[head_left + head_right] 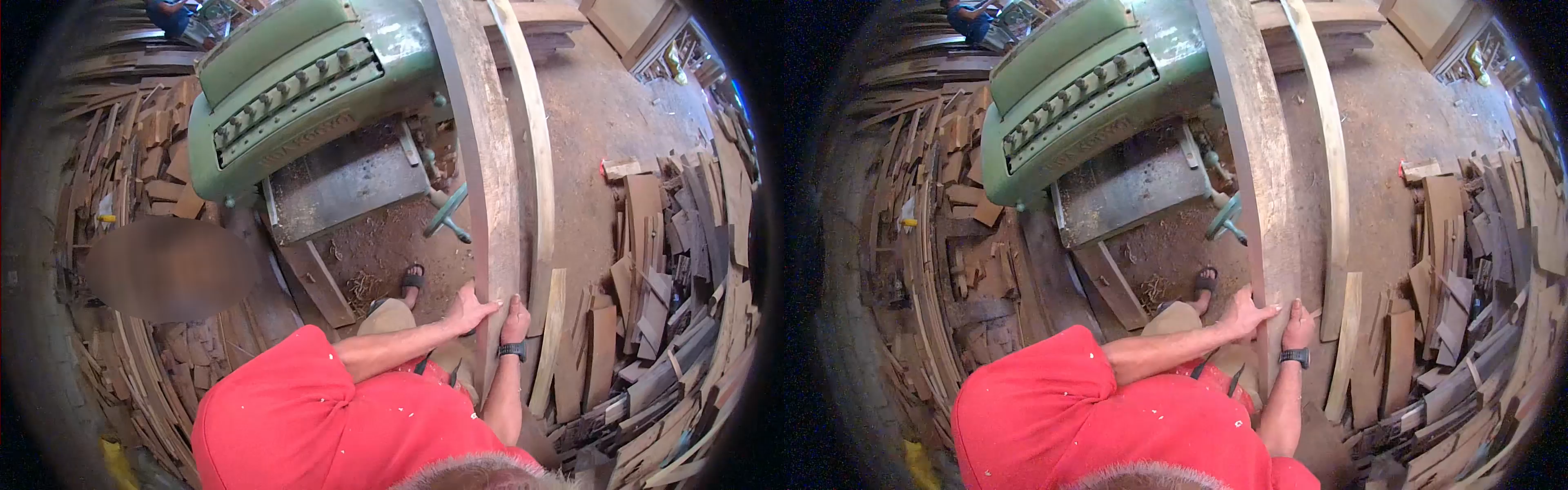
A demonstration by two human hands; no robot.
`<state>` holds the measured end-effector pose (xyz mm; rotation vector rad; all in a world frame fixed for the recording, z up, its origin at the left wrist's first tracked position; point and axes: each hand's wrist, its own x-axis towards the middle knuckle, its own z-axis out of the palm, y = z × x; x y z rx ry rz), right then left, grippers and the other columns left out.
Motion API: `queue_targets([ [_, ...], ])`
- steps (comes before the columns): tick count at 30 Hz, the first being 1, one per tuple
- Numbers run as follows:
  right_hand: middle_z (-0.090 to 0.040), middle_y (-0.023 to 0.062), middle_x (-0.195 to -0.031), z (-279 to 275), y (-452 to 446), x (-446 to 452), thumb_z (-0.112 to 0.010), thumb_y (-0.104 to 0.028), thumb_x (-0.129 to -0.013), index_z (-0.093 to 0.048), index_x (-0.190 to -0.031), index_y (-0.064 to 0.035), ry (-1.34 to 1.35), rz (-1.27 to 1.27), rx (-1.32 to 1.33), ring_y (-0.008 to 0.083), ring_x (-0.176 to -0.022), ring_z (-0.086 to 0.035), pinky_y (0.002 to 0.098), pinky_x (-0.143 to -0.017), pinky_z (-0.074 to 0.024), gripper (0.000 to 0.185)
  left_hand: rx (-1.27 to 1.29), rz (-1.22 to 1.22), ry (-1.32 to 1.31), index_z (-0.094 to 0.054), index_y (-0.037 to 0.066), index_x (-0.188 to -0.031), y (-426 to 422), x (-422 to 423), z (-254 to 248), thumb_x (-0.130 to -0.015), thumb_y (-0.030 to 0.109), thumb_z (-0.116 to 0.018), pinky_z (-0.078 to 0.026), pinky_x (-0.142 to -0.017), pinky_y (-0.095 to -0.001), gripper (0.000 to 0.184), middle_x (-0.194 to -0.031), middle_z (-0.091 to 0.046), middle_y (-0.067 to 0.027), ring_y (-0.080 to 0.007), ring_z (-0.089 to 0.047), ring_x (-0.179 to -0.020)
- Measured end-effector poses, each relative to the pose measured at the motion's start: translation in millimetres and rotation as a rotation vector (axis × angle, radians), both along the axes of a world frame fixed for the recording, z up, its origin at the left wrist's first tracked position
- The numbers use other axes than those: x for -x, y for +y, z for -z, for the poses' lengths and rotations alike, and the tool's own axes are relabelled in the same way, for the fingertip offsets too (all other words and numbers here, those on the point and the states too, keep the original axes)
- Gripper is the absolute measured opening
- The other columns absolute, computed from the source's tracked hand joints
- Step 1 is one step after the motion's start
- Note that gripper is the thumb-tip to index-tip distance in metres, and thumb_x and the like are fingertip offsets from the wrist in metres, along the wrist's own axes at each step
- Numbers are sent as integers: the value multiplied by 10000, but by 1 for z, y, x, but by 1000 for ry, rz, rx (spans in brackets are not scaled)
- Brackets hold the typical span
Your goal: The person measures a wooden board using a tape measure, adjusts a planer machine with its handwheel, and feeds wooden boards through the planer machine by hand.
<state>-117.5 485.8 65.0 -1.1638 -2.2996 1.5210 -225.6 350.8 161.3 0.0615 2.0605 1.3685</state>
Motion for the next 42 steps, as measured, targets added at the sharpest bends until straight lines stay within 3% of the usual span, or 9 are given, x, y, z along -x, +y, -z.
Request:
queue_targets([
  [9, -482, 192, -610, -29, -85, 25, -522, -398, -994, -552, -724, 43, 46, -61, -89, 225, -572, -410, 406, -571, -374, 517, -23, 33, -92, -598, -59, -1144, -100, 19, 9, -766, 306, -794, -509, -880, -384, 561, -1068, -679, -207, -284, -656, -1022],
  [12, -593, 262, -688, -29, -109, 24, -583, -469, -929, -598, -726, 10, -10, -103, -100, 448, -653, -581, 466, -586, -437, 521, 14, 13, -64, -583, -61, -1164, -132, 8, 37, -768, 283, -796, -510, -883, -379, 566, -1066, -677, -197, -270, -651, -1027],
  [16, -590, 287, -700, -11, -128, 19, -603, -532, -892, -608, -757, -3, -64, -102, -256, 497, -692, -576, 519, -589, -435, 546, -35, 12, -68, -522, -56, -1239, -158, 9, 42, -798, 175, -771, -507, -919, -361, 557, -1129, -646, -150, -234, -628, -1056],
  [19, -624, 259, -753, -19, -135, 18, -614, -528, -888, -632, -823, -14, -174, -149, -233, 467, -731, -606, 501, -636, -468, 518, -355, -142, -264, -486, -57, -1274, -162, 3, 43, -827, 85, -736, -498, -957, -345, 531, -1191, -619, -122, -207, -612, -1083],
  [29, -651, 177, -832, 3, -140, 7, -617, -380, -922, -660, -936, -55, -115, -199, 84, 372, -778, -634, 418, -721, -499, 329, -282, -105, -378, -483, -72, -1278, -207, -5, 35, -849, 144, -725, -497, -951, -347, 537, -1210, -615, -134, -205, -613, -1084],
  [34, -568, 220, -1242, -23, -82, 118, -679, -257, -872, -559, -1218, 37, 157, -117, -426, 337, -1094, -586, 396, -942, -466, 469, -165, -1, -363, -531, -71, -1237, -213, 7, 32, -843, 195, -738, -502, -911, -334, 518, -1138, -651, -125, -194, -627, -1045],
  [37, -635, 242, -1127, 5, -62, 177, -690, -322, -842, -617, -1173, 7, 165, -198, -467, 372, -1051, -626, 453, -910, -489, 472, -137, 12, -325, -565, -65, -1194, -209, 13, 24, -845, 208, -733, -502, -895, -337, 473, -1092, -668, -119, -190, -633, -1016],
  [39, -689, 230, -942, 1, -60, 212, -670, -357, -823, -686, -961, -40, -375, -480, -222, 417, -923, -659, 510, -820, -514, 346, -151, 6, -369, -578, -67, -1175, -212, 12, 34, -831, 212, -738, -488, -914, -348, 471, -1093, -666, -118, -196, -622, -1014],
  [42, -694, 216, -832, 11, -74, 206, -627, -341, -832, -688, -878, -56, -404, -530, -334, 415, -830, -673, 520, -766, -534, 295, -113, 32, -390, -593, -59, -1157, -214, 19, 34, -814, 214, -748, -479, -922, -366, 464, -1091, -665, -119, -210, -615, -1013],
])
